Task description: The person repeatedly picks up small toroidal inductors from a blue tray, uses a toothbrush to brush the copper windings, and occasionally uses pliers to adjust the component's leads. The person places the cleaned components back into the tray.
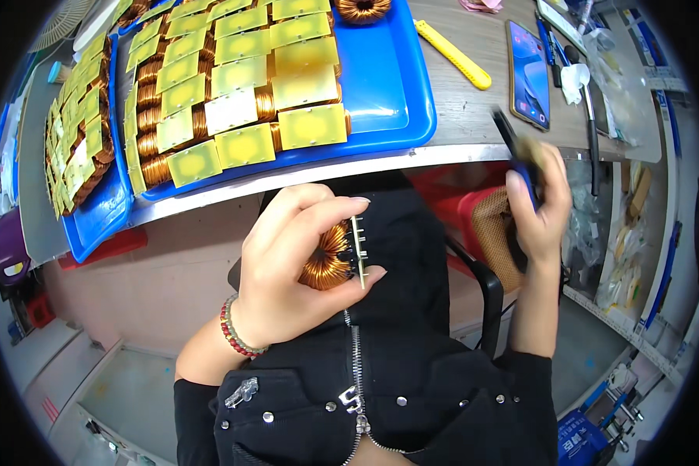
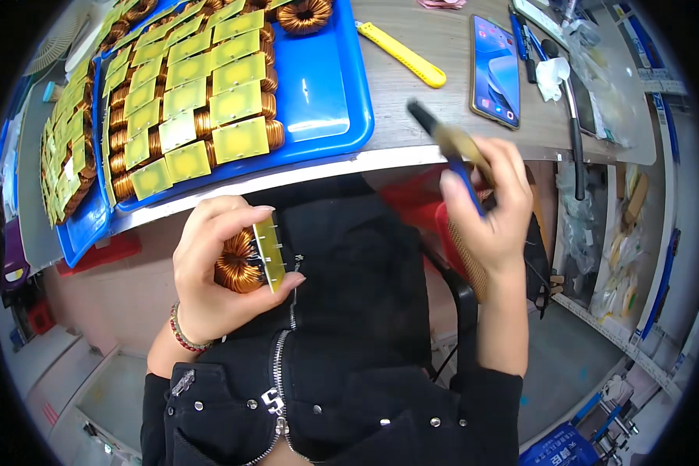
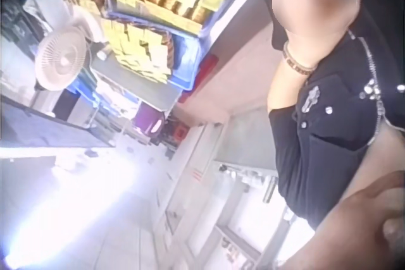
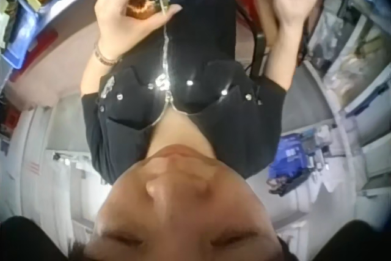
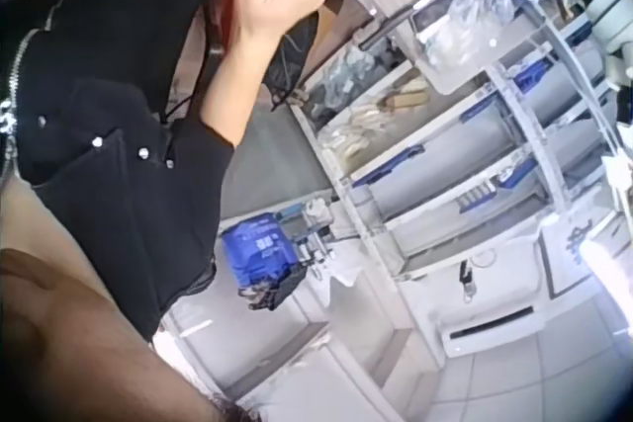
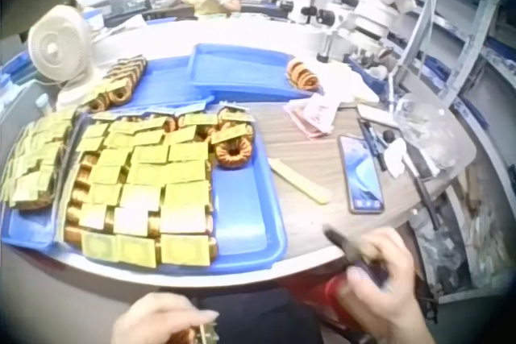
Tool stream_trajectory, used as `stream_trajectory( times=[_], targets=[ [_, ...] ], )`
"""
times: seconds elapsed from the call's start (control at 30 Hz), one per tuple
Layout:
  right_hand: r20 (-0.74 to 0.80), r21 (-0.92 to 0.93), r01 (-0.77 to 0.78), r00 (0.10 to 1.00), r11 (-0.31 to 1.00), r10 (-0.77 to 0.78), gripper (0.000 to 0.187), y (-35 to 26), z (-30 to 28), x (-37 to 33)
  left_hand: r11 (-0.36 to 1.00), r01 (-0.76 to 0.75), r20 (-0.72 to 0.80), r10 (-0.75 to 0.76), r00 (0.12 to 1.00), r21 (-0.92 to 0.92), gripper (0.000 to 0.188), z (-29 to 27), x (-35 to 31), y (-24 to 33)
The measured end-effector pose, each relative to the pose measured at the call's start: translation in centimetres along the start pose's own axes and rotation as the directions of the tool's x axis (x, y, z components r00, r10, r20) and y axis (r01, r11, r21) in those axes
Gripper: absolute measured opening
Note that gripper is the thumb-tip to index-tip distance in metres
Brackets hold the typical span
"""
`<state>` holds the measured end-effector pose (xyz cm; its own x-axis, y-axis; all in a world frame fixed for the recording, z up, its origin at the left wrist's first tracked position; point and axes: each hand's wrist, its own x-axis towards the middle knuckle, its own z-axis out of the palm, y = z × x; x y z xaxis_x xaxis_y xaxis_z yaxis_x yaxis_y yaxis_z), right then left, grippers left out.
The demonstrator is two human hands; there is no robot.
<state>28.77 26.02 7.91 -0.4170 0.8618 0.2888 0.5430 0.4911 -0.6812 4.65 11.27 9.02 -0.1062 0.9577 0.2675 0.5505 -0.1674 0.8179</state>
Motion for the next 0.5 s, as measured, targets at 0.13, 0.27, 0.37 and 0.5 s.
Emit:
stream_trajectory(
  times=[0.13, 0.27, 0.37, 0.5],
  targets=[
    [0.241, -0.027, 0.392, 0.895, 0.92, -0.374, 0.048, -4.1, -1.8, -1.1, 0.996, -0.064, 0.054, 0.061, 0.997, 0.061, 0.058, -0.2, 0.5, 0.2],
    [0.323, -0.168, 0.501, 0.841, 0.849, -0.433, 0.056, -5.6, -1.8, -1.3, 0.991, -0.096, 0.061, 0.09, 0.994, 0.092, 0.057, -0.3, 0.7, 0.8],
    [0.311, -0.206, 0.52, 0.838, 0.829, -0.448, 0.054, -5.8, -1.2, -1.2, 0.992, -0.094, 0.061, 0.089, 0.994, 0.082, 0.057, -0.3, 0.6, 0.9],
    [0.316, -0.221, 0.546, 0.824, 0.809, -0.47, 0.049, -5.9, -1.0, -1.1, 0.989, -0.128, 0.062, 0.123, 0.99, 0.075, 0.055, -0.3, 0.6, 1.0]
  ],
)
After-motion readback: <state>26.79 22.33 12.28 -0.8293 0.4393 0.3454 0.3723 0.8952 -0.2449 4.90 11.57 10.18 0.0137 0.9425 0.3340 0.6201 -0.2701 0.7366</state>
